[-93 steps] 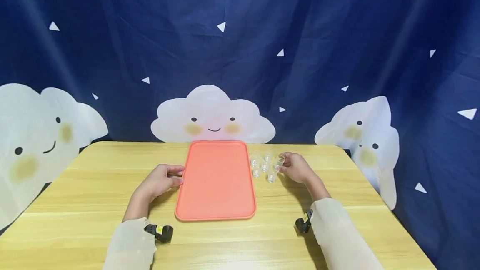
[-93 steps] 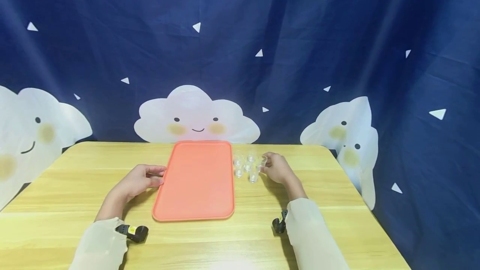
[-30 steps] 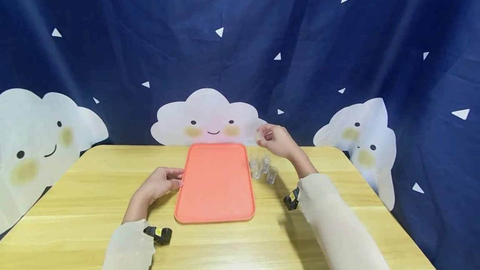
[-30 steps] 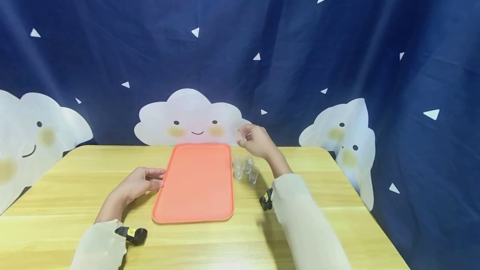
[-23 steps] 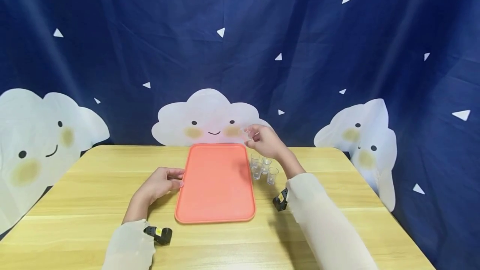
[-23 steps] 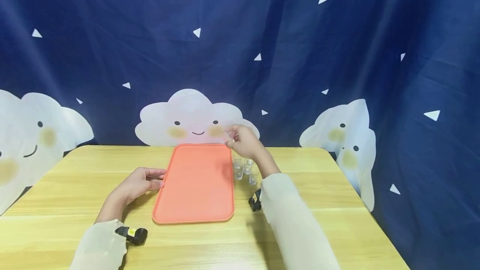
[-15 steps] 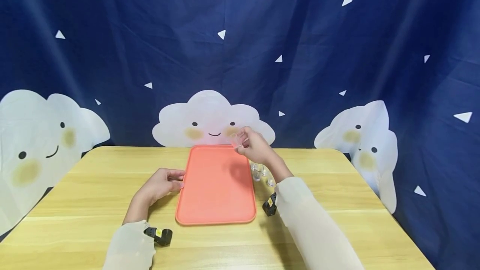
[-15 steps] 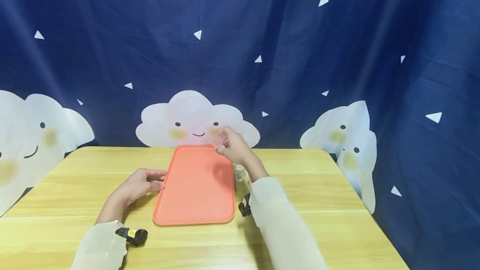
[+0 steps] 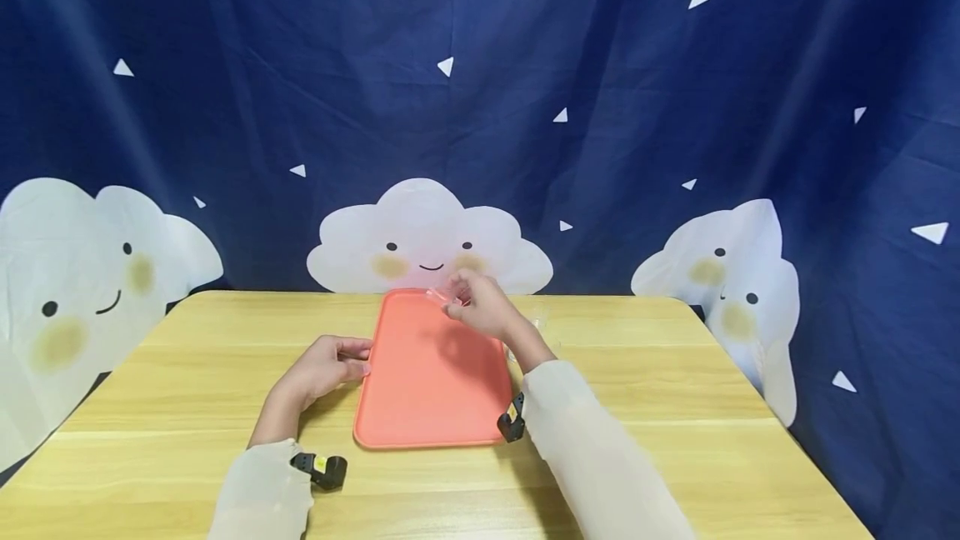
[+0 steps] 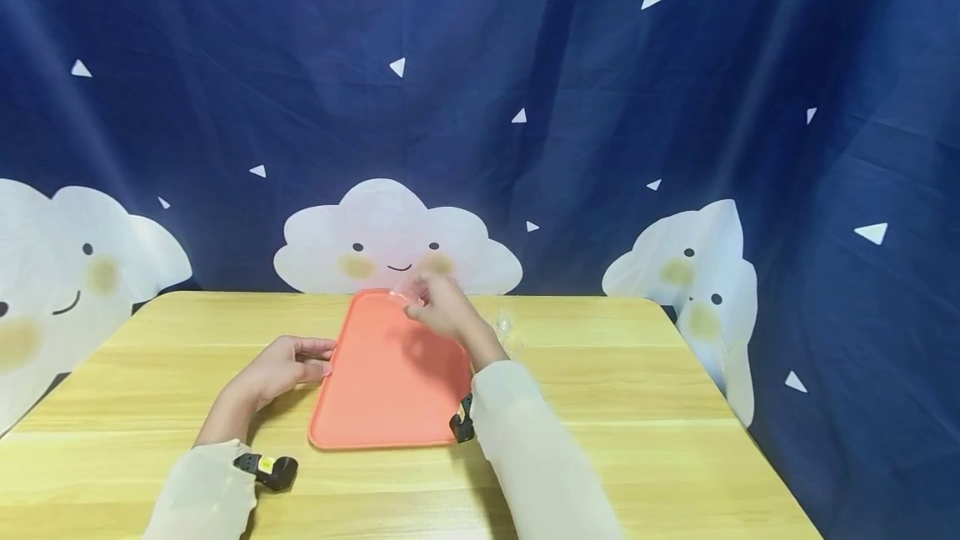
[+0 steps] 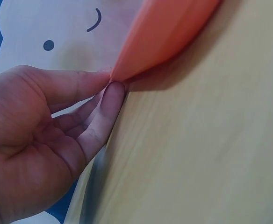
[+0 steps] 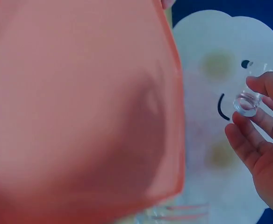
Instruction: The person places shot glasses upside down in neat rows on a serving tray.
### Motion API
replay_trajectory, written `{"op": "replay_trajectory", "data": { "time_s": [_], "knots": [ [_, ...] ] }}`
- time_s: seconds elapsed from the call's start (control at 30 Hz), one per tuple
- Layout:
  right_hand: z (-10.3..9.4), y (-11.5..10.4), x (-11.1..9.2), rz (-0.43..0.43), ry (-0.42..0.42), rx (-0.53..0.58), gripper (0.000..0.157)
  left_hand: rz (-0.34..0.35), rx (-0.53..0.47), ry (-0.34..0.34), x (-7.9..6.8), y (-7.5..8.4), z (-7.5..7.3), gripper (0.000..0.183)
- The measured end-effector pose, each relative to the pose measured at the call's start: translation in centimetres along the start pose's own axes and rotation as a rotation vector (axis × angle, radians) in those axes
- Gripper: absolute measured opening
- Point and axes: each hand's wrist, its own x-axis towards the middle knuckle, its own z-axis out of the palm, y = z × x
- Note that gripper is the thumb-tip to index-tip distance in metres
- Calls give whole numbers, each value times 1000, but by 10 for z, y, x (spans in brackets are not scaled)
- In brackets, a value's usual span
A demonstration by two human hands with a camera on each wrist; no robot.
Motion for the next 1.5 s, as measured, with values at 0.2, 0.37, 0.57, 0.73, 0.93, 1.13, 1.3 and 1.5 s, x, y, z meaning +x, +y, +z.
{"op": "replay_trajectory", "data": {
  "time_s": [0.2, 0.37, 0.57, 0.73, 0.93, 1.13, 1.3, 1.5],
  "knots": [
    [21, 3, 2, 1, -18, 12, 23, 13, -8, -8, 1, -1, -1, 49],
    [31, 5, 5, 10, -42, 22, 23, 30, -1, -8, 1, -1, -2, 49],
    [37, 1, 7, 4, -73, 52, 22, 22, 4, -4, 1, 0, -2, 48],
    [44, 0, 10, -13, -75, 64, 16, 28, -14, -15, -1, 1, -1, 49],
    [50, -4, 11, 11, -90, 57, 12, 32, -24, -23, 0, 0, -3, 50],
    [54, -8, 12, 33, -101, 58, 15, 15, -20, -14, 1, -1, -2, 49],
    [60, -11, 14, 48, -111, 71, 15, 28, -13, -13, 2, -2, -2, 50],
    [69, -13, 19, 52, -115, 70, 16, 41, -16, -14, 2, -3, -2, 50]
  ]
}}
